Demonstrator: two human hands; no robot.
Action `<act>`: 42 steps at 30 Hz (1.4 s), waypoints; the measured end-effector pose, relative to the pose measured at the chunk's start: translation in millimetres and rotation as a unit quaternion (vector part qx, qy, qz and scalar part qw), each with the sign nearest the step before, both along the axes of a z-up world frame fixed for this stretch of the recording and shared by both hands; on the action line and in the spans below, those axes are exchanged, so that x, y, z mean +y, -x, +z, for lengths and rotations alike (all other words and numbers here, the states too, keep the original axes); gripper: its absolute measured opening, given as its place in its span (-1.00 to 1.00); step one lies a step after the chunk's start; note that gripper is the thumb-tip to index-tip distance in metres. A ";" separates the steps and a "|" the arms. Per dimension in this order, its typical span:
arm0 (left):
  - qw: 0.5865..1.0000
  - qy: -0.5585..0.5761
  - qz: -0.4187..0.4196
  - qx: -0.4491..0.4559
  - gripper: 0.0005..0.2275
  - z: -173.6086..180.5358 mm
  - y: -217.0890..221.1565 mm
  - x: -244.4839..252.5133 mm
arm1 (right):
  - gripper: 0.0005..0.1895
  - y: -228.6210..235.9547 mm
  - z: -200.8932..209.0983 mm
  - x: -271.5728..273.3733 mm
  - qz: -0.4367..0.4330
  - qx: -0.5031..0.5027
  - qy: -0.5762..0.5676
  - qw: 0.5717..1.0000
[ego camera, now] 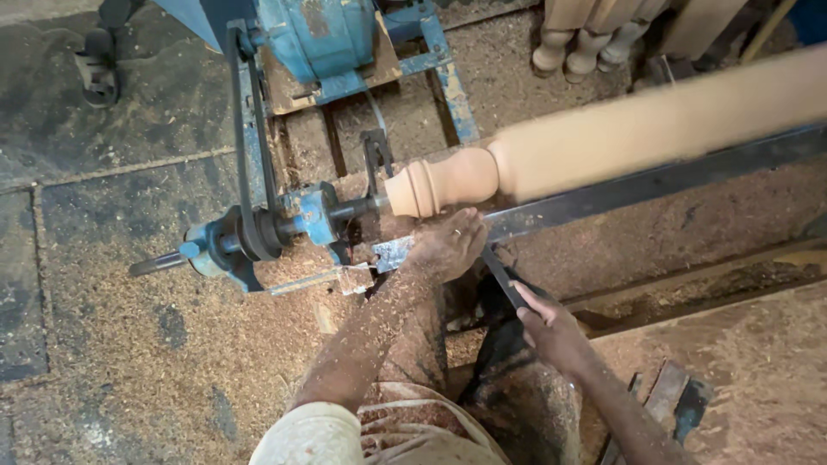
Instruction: The person uses a chisel to shape a rotating wooden piece on a lathe, creating a decorative turned form. The person holds the chisel with both hands and carefully guides it along the spinning wood to remove material and form curves.
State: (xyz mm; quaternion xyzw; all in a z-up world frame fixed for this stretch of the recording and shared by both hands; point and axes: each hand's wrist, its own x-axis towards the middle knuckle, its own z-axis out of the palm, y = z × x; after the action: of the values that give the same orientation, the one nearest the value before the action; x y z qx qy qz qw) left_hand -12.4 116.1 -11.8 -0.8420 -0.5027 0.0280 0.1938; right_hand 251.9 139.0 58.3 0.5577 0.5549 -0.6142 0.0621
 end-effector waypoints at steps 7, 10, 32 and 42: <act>0.999 -0.045 -0.007 -0.029 -0.53 -3.6 3.1 0.2 | -0.37 3.4 4.6 11.1 0.012 0.007 -0.001 1.000; 0.999 -0.017 0.003 -0.032 -0.51 0.1 1.7 -0.2 | -0.35 2.7 8.8 14.4 0.015 -0.025 0.040 0.999; 0.997 -0.003 0.051 -0.051 -0.45 -19.4 -4.4 5.9 | -0.41 6.1 35.8 70.2 0.104 -0.050 0.065 0.991; 0.993 -0.064 0.072 -0.069 -0.52 -7.5 -15.9 -11.0 | -0.46 -9.3 37.7 69.8 0.158 -0.085 0.056 0.982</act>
State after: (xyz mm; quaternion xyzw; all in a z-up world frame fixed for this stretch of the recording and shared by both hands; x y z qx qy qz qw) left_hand 3.5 105.1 -19.3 -0.7896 -0.5748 -0.0483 0.2094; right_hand 261.3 208.7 96.0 0.5089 0.5930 -0.5774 0.2363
